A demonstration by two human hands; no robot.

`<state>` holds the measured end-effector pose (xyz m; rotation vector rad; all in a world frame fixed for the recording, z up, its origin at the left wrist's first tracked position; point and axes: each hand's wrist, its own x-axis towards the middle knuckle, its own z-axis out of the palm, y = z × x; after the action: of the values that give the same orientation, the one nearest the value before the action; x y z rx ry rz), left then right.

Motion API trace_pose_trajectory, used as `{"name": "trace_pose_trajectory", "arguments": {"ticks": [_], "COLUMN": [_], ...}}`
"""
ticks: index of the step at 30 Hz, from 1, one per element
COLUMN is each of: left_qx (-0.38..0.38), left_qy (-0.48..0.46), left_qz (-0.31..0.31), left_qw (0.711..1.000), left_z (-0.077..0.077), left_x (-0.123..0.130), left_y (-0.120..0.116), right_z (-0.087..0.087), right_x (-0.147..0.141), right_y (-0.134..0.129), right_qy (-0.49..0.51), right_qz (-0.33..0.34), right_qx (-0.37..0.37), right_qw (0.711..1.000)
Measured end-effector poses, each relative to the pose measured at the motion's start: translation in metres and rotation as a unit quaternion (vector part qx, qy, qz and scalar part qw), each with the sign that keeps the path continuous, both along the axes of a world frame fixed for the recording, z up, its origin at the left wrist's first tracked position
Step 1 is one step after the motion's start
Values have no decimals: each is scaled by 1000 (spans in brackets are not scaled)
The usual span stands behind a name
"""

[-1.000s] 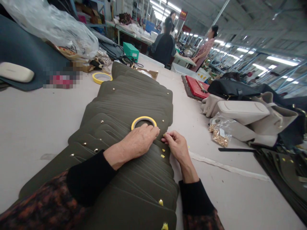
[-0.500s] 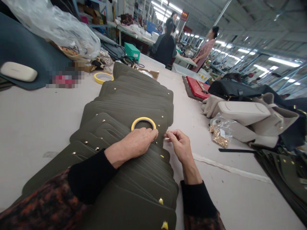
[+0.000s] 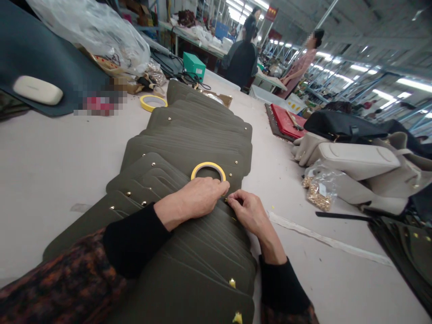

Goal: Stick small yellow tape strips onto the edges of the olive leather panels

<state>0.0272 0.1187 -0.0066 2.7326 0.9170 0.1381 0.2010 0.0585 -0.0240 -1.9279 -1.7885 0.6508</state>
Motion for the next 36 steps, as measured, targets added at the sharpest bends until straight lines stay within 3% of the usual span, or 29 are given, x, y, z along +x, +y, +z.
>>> {"name": "trace_pose_trajectory", "arguments": {"ticks": [7,12,15,18,22,27,31,34,36], "left_qx": [17,19,21,21,10,-5,-20,-19,-11], "left_qy": [-7,-12,-14,-20,-28,-54,-66,-84,-101], "left_qz": [-4,-9,-7,-8,-10,-19,-17,-16,-20], "left_qw": [1000,1000,1000,1000,1000,998,997,996,995], "left_z": [-3,-2,-2,-2,-3,1,7,10,10], "left_x": [0,-1,-1,-2,-2,-3,-4,-4,-5], "left_y": [1,0,1,2,3,4,4,4,4], "right_z": [-4,-6,-6,-4,-4,-2,4,7,7], "right_x": [-10,-3,6,10,5,-8,-9,-2,3], "right_y": [2,2,-2,-6,-5,2,5,3,1], "right_qy": [-114,-45,8,-27,-136,-191,-163,-96,-30], "right_qz": [13,-3,-19,44,129,73,19,51,67], "right_qx": [35,62,114,152,125,55,7,-36,-22], "right_qw": [993,997,993,987,974,977,986,993,997]}}
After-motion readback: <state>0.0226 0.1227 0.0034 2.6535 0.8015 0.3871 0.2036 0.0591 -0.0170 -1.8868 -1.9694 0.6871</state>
